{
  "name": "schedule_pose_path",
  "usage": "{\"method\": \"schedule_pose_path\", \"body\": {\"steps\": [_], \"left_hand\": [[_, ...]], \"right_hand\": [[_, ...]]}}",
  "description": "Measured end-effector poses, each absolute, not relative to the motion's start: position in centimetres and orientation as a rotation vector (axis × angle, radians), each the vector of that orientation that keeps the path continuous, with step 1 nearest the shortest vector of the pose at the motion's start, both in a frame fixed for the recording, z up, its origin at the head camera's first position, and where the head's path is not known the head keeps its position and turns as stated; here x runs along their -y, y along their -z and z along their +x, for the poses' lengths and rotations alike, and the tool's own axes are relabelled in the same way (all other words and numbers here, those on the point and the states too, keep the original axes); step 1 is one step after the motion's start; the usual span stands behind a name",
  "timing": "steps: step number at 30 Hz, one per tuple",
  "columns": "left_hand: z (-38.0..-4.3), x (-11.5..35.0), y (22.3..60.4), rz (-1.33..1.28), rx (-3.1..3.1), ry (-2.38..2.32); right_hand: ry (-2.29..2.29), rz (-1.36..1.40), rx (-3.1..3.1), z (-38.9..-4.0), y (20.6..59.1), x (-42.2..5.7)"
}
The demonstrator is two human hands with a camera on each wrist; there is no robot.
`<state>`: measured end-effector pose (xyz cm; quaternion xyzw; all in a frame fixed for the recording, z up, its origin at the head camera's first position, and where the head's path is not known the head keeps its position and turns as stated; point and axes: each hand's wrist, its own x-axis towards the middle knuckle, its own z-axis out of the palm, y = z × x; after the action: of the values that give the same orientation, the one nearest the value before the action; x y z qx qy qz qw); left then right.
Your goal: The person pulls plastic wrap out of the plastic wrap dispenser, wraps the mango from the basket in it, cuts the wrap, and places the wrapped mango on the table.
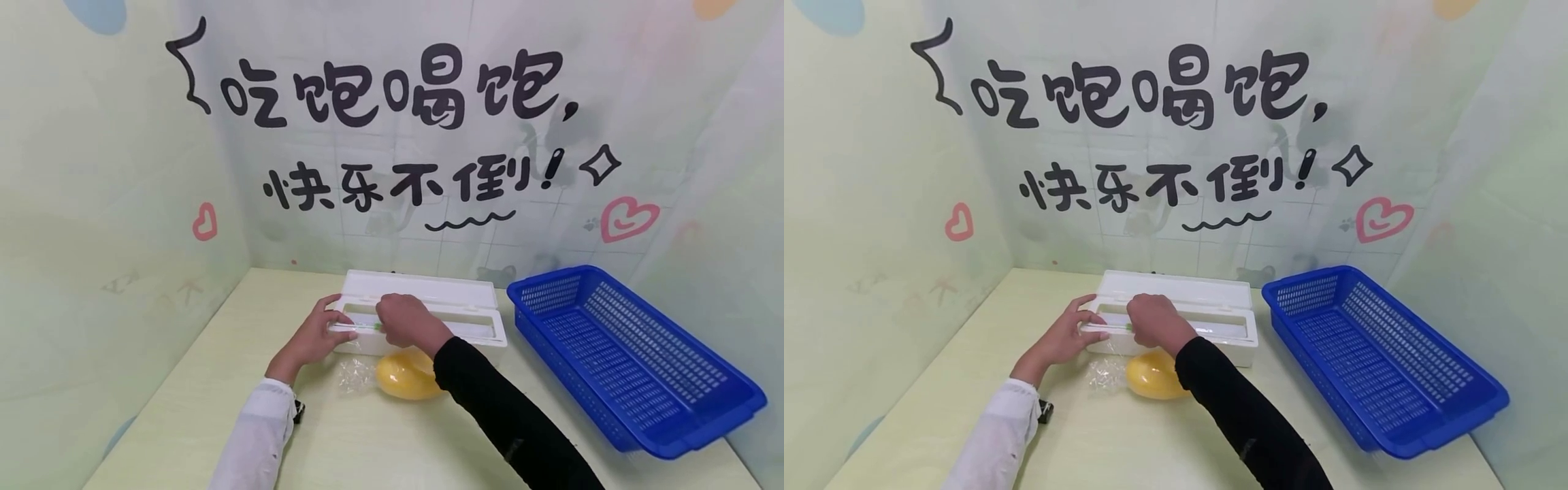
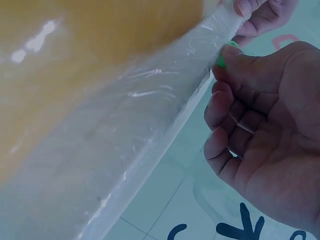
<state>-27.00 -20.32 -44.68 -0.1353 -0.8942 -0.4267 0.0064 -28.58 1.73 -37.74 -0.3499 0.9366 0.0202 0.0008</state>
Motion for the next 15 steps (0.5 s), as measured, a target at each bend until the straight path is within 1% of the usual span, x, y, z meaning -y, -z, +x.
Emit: {"method": "schedule_pose_path", "body": {"steps": [9, 15], "left_hand": [[-27.2, 20.4, 44.8, -0.412, 2.827, 1.316], [-27.1, 20.3, 44.9, -0.422, 2.827, 1.301]], "right_hand": [[-0.052, -1.121, -2.966, -27.8, 37.5, -4.6], [-0.085, -1.079, -3.000, -27.4, 37.7, -6.9]]}}
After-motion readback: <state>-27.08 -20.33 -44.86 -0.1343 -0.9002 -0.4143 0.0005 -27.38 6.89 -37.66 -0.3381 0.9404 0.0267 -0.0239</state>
